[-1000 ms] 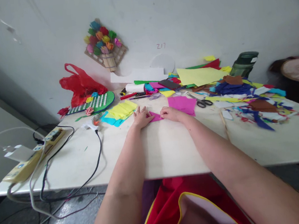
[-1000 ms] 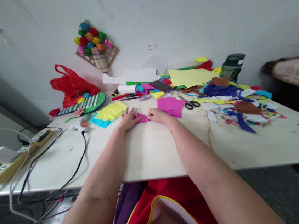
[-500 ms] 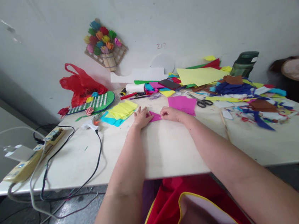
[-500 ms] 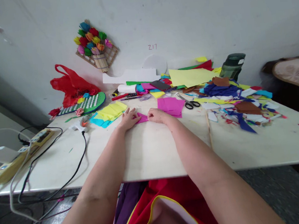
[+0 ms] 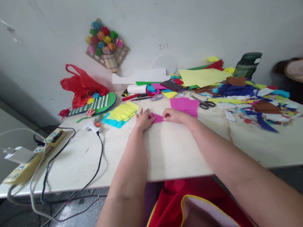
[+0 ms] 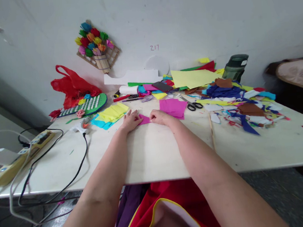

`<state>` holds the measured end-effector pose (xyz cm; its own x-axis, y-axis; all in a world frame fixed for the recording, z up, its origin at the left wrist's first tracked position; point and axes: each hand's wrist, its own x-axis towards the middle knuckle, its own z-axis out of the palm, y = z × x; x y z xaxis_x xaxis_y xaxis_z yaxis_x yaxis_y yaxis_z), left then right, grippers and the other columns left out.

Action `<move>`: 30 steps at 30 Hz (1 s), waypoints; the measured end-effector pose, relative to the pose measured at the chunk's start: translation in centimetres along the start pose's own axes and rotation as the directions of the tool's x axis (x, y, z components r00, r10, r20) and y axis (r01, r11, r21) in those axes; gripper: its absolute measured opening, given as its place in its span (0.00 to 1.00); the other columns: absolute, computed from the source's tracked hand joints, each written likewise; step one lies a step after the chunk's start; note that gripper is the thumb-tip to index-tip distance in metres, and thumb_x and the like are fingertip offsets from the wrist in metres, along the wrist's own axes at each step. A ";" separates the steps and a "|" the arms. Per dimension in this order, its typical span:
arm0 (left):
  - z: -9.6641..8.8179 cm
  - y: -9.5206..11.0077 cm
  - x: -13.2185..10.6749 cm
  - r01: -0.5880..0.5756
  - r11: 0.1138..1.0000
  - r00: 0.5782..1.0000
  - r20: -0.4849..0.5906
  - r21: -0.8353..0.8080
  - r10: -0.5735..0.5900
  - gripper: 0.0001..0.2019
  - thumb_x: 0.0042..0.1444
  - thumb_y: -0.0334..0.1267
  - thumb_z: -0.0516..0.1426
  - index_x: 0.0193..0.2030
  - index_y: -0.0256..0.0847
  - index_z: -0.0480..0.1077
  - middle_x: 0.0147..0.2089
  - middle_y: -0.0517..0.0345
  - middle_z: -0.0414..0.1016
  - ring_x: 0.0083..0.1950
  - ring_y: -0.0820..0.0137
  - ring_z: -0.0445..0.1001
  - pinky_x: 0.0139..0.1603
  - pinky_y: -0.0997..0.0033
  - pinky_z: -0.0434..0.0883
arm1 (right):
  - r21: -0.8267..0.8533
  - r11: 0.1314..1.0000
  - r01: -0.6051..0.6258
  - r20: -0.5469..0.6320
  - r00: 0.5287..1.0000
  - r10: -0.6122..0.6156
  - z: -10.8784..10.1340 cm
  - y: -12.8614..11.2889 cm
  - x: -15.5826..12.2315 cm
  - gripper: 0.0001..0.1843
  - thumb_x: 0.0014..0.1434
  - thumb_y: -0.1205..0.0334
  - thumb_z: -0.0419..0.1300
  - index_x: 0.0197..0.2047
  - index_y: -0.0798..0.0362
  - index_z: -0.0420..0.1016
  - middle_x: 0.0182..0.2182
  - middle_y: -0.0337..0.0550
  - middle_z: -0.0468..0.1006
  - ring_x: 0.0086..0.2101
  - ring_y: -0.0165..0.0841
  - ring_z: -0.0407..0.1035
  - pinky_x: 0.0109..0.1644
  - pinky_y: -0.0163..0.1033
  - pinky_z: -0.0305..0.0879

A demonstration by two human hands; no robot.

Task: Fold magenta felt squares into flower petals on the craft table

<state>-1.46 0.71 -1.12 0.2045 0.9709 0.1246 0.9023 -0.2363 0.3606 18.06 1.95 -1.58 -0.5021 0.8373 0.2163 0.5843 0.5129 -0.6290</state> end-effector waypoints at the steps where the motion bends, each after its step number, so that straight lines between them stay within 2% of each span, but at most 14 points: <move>1: 0.0 0.0 0.0 0.001 1.000 1.000 0.000 0.002 -0.001 0.12 0.52 0.49 0.52 0.31 0.43 0.69 0.67 0.58 0.53 0.70 0.57 0.41 0.65 0.45 0.41 | 0.011 1.000 -0.010 0.000 1.000 0.010 0.0 0.0 0.0 0.02 0.48 0.68 0.58 0.25 0.55 0.68 0.28 0.39 0.70 0.30 0.28 0.64 0.36 0.33 0.61; 5: 0.0 0.2 -0.1 0.023 1.000 1.000 -0.012 0.006 -0.023 0.13 0.51 0.50 0.52 0.32 0.43 0.68 0.68 0.58 0.51 0.70 0.56 0.39 0.65 0.45 0.41 | 0.039 0.999 -0.030 0.011 0.999 0.030 0.0 0.1 0.2 0.03 0.48 0.68 0.58 0.25 0.54 0.66 0.25 0.36 0.68 0.28 0.28 0.63 0.34 0.32 0.60; 10: 0.1 0.4 -0.3 0.075 0.997 0.994 -0.077 0.008 -0.074 0.18 0.50 0.51 0.54 0.45 0.45 0.65 0.69 0.56 0.47 0.70 0.56 0.32 0.66 0.47 0.38 | 0.066 0.997 -0.034 0.008 0.999 0.034 -0.1 0.0 0.1 0.04 0.47 0.69 0.58 0.24 0.54 0.66 0.24 0.36 0.68 0.27 0.27 0.63 0.33 0.33 0.60; 13: 0.1 0.4 -0.3 0.073 0.997 0.995 -0.077 0.038 -0.069 0.21 0.50 0.51 0.54 0.49 0.45 0.63 0.69 0.54 0.46 0.70 0.54 0.30 0.66 0.46 0.34 | 0.147 0.989 -0.034 -0.004 0.999 0.035 -0.1 0.3 0.0 0.03 0.46 0.71 0.58 0.26 0.54 0.67 0.25 0.36 0.70 0.29 0.28 0.64 0.36 0.34 0.62; 15: 0.2 0.3 -0.2 0.068 0.997 0.995 -0.072 0.048 -0.065 0.22 0.50 0.52 0.53 0.50 0.45 0.63 0.69 0.55 0.46 0.70 0.54 0.29 0.66 0.44 0.34 | 0.223 0.974 -0.044 -0.045 0.997 0.056 0.0 0.7 0.0 0.04 0.45 0.72 0.57 0.26 0.54 0.68 0.26 0.37 0.71 0.30 0.28 0.66 0.38 0.35 0.64; 20: 0.3 0.3 -0.2 0.063 0.997 0.996 -0.072 0.054 -0.059 0.24 0.50 0.52 0.53 0.52 0.45 0.62 0.69 0.54 0.48 0.70 0.54 0.29 0.66 0.43 0.33 | 0.391 0.920 -0.014 -0.253 0.960 0.122 0.0 0.3 0.1 0.05 0.48 0.70 0.56 0.30 0.54 0.70 0.32 0.42 0.75 0.36 0.32 0.69 0.49 0.42 0.63; 22: 0.3 0.4 -0.2 0.067 0.996 0.995 -0.074 0.060 -0.062 0.24 0.50 0.53 0.53 0.53 0.46 0.62 0.69 0.55 0.48 0.70 0.54 0.30 0.66 0.44 0.33 | 0.492 0.870 0.033 -0.257 0.960 0.109 0.1 -0.8 0.1 0.08 0.49 0.67 0.57 0.35 0.54 0.71 0.36 0.43 0.76 0.41 0.33 0.69 0.53 0.44 0.61; 25: 0.3 0.4 -0.2 0.080 0.995 0.994 -0.080 0.062 -0.075 0.24 0.50 0.53 0.53 0.53 0.47 0.62 0.69 0.55 0.48 0.70 0.54 0.29 0.66 0.43 0.32 | 0.667 0.742 0.065 -0.179 0.981 0.075 0.7 -2.9 0.0 0.16 0.51 0.63 0.56 0.45 0.53 0.70 0.46 0.44 0.74 0.49 0.33 0.66 0.58 0.44 0.57; 27: 0.3 0.4 -0.2 0.091 0.994 0.993 -0.081 0.061 -0.086 0.25 0.50 0.53 0.52 0.53 0.46 0.61 0.69 0.55 0.48 0.70 0.54 0.29 0.65 0.43 0.31 | 0.778 0.626 0.053 -0.129 0.989 0.076 1.5 -4.0 0.0 0.19 0.52 0.63 0.55 0.49 0.50 0.67 0.56 0.43 0.66 0.55 0.33 0.61 0.60 0.42 0.55; 30: 0.3 0.3 -0.2 0.102 0.993 0.992 -0.079 0.067 -0.097 0.26 0.50 0.55 0.52 0.54 0.46 0.61 0.69 0.55 0.48 0.70 0.55 0.28 0.66 0.43 0.31 | 0.859 0.510 -0.043 -0.051 0.984 0.169 2.6 -4.6 0.3 0.26 0.53 0.63 0.53 0.56 0.50 0.61 0.62 0.43 0.57 0.60 0.31 0.54 0.64 0.41 0.50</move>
<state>-1.09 0.47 -1.32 0.0859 0.9831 0.1615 0.9419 -0.1330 0.3085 13.60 -0.61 -0.56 -0.3625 0.9207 0.1447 -0.2279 0.0630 -0.9717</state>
